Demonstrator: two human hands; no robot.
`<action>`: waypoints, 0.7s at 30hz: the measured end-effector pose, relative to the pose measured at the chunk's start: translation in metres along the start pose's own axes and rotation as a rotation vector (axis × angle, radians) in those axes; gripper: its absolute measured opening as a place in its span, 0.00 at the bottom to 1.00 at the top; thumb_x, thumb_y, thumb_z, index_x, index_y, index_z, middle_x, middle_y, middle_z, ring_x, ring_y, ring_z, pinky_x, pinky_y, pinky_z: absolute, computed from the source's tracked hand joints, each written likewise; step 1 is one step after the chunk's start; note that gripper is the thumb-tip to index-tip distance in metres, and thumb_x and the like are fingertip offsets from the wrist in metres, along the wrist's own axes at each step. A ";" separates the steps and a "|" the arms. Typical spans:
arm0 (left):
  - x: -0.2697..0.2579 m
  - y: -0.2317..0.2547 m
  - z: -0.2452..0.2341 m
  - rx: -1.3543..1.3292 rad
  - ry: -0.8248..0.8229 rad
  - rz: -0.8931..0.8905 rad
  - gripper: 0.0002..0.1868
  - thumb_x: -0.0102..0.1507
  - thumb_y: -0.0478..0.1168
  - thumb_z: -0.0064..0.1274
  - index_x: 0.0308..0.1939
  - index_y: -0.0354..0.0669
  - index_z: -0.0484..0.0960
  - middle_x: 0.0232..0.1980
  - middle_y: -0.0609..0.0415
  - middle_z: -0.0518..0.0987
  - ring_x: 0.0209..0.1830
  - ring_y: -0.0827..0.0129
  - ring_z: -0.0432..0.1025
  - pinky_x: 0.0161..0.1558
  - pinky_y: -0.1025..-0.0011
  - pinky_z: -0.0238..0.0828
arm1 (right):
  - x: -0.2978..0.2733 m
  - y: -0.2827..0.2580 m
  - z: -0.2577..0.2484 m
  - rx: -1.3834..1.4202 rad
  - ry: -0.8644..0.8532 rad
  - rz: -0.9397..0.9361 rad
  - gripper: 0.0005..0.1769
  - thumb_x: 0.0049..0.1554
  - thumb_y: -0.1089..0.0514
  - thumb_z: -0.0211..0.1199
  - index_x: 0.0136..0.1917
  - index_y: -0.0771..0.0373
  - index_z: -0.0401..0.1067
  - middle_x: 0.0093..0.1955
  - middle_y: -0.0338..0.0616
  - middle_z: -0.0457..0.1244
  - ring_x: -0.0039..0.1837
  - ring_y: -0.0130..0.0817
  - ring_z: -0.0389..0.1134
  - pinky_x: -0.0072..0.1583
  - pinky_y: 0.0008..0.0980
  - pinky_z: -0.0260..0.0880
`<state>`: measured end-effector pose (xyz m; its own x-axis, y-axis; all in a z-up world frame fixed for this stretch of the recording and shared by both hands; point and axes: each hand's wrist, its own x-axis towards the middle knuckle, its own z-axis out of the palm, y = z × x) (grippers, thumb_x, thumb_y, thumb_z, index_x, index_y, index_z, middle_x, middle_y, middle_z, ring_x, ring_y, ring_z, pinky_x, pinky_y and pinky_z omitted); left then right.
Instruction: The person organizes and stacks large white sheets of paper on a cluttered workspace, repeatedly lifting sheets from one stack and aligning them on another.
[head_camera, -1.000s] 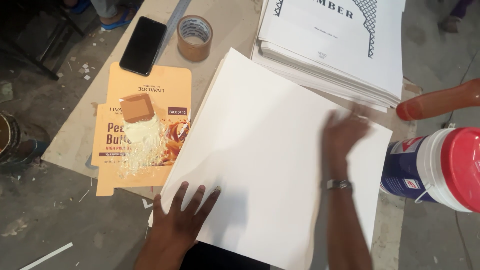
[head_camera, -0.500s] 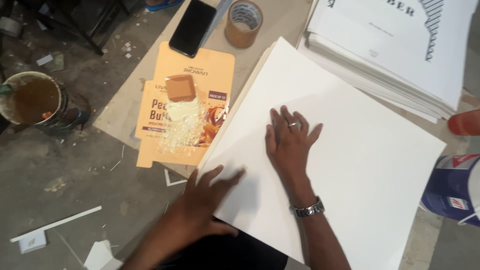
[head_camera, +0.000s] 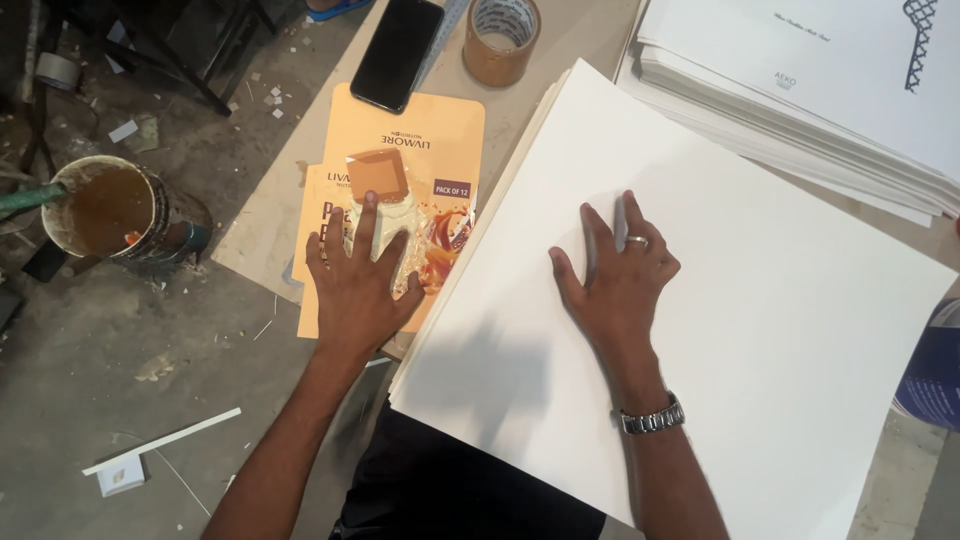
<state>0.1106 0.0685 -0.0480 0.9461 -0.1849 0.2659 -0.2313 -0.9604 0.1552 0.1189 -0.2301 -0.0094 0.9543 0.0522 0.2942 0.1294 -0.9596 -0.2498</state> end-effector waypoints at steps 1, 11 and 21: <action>-0.001 0.000 0.003 0.017 0.004 0.014 0.27 0.60 0.56 0.57 0.60 0.50 0.85 0.83 0.46 0.55 0.78 0.39 0.49 0.71 0.34 0.46 | -0.001 0.001 0.002 -0.002 0.005 0.004 0.33 0.59 0.40 0.64 0.73 0.56 0.68 0.77 0.59 0.56 0.74 0.59 0.51 0.67 0.63 0.48; -0.007 0.004 0.001 0.012 -0.061 0.010 0.23 0.58 0.51 0.59 0.53 0.45 0.86 0.81 0.48 0.59 0.75 0.39 0.53 0.69 0.38 0.50 | 0.003 -0.001 0.000 -0.017 -0.079 0.107 0.29 0.63 0.37 0.61 0.73 0.49 0.69 0.82 0.61 0.48 0.82 0.68 0.40 0.71 0.80 0.33; -0.021 -0.017 -0.015 -1.664 -0.214 -0.624 0.19 0.62 0.32 0.45 0.54 0.36 0.82 0.78 0.48 0.67 0.73 0.60 0.63 0.68 0.61 0.61 | 0.000 0.009 0.007 -0.133 -0.014 0.039 0.37 0.64 0.35 0.59 0.79 0.56 0.64 0.83 0.55 0.51 0.78 0.60 0.50 0.68 0.63 0.47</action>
<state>0.0913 0.0914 -0.0418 0.9530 -0.0640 -0.2961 0.3019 0.2831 0.9104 0.1223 -0.2367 -0.0182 0.9618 0.0175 0.2733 0.0566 -0.9891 -0.1358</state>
